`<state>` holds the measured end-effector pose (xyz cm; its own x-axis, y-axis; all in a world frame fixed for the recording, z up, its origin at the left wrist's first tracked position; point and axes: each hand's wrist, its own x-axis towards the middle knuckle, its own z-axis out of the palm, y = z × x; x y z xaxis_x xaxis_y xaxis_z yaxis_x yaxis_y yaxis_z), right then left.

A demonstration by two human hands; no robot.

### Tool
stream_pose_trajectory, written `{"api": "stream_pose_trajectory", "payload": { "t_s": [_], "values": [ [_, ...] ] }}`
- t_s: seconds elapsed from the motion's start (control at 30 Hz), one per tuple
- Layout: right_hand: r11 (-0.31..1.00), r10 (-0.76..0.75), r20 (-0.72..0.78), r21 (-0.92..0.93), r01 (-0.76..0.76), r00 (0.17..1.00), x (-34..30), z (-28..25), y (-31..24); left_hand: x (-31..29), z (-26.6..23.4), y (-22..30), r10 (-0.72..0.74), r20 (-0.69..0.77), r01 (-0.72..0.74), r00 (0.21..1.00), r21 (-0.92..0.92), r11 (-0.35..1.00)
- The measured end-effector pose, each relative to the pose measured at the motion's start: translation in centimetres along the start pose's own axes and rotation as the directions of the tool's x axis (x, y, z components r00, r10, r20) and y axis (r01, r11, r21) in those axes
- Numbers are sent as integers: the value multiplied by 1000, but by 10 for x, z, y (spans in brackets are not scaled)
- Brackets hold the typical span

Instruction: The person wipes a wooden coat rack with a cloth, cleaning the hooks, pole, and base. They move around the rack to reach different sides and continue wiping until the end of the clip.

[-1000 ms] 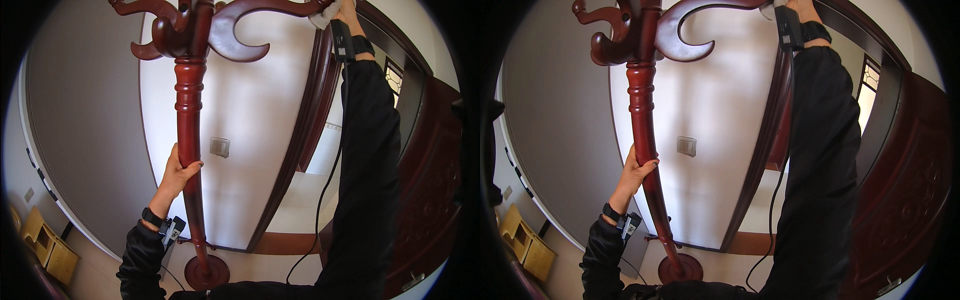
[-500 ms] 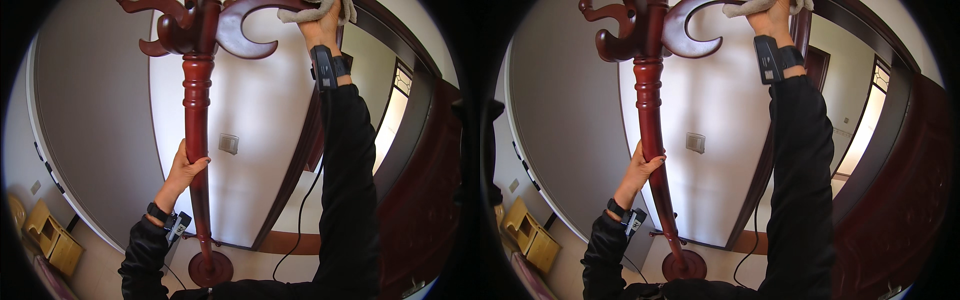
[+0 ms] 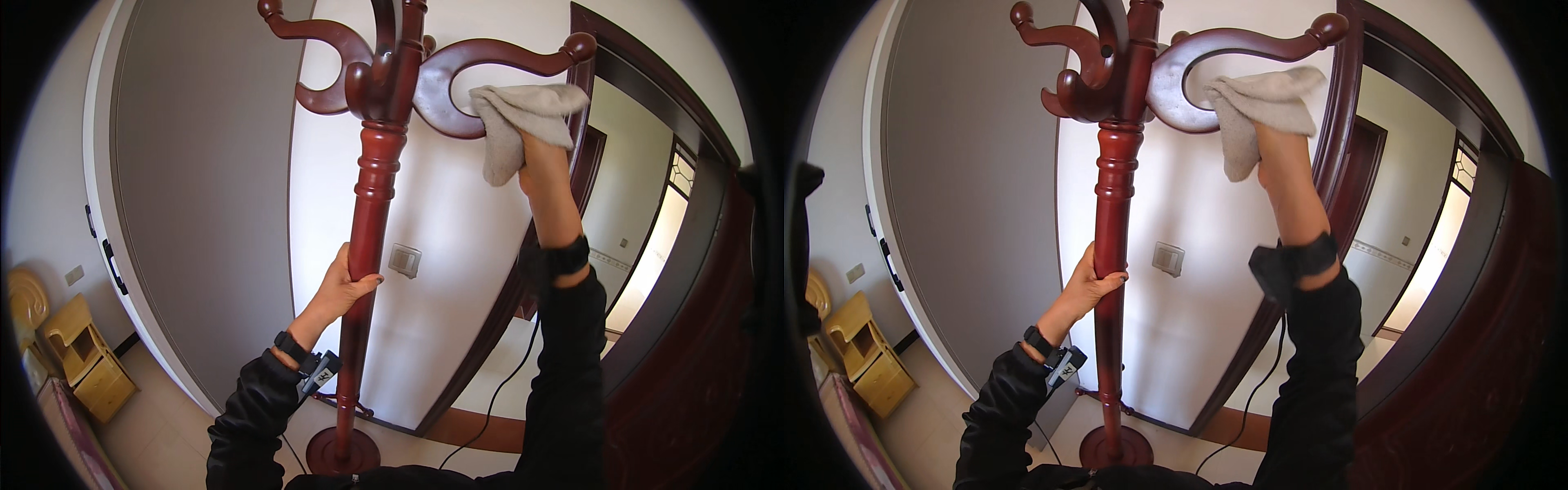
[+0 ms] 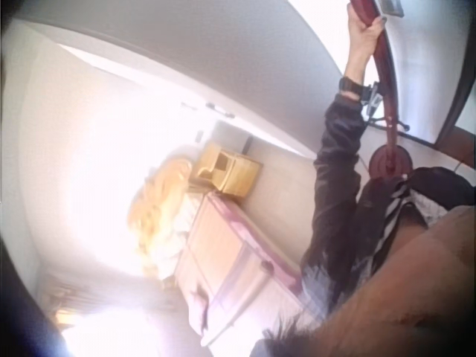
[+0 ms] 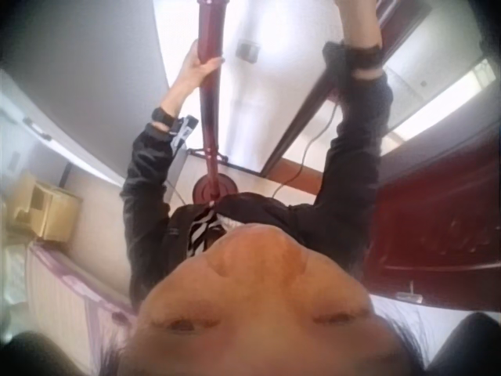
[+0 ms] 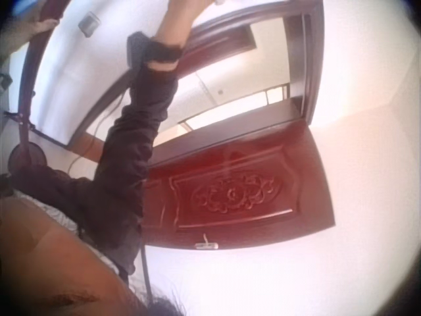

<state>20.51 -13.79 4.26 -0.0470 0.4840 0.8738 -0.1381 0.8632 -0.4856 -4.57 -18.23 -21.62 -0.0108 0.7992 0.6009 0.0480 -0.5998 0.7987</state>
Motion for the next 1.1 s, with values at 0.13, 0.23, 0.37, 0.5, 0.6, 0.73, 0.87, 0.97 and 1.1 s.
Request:
{"api": "stream_pose_trajectory", "payload": {
  "t_s": [0.13, 0.23, 0.37, 0.5, 0.6, 0.73, 0.87, 0.97, 1.1],
  "values": [
    [950, -252, -1, -191, 247, 968, -18, 6, -29, 1, -2, -3, 7, 6, -7, 1000, -5, 1000],
    [372, -706, 386, -512, 774, 594, -7, 23, -43, 1, -3, -6, -26, 13, 25, 1000, 28, 999],
    [-69, -805, 452, -715, 696, 385, 36, 69, -53, 3, -2, -8, 34, 9, -34, 999, -2, 999],
    [83, -525, 469, -802, 592, 710, 73, 104, -65, 3, -1, -6, 44, 21, -44, 999, -11, 999],
    [153, -331, 444, -845, 512, 832, 92, 121, -71, 2, -3, -7, 28, 36, -27, 999, -28, 999],
    [191, -183, 422, -871, 453, 888, 117, 134, -73, 3, -4, -8, 42, 48, -41, 998, -23, 999],
    [205, -108, 409, -883, 423, 906, 134, 140, -72, 4, -2, -8, 25, 16, -25, 1000, -5, 1000],
    [205, -81, 410, -885, 418, 908, 139, 142, -71, 3, -1, -7, 12, 22, -11, 1000, -40, 999],
    [205, -73, 417, -883, 422, 906, 139, 142, -72, 2, -2, -6, 25, 16, -24, 1000, -30, 999]
  ]
}}
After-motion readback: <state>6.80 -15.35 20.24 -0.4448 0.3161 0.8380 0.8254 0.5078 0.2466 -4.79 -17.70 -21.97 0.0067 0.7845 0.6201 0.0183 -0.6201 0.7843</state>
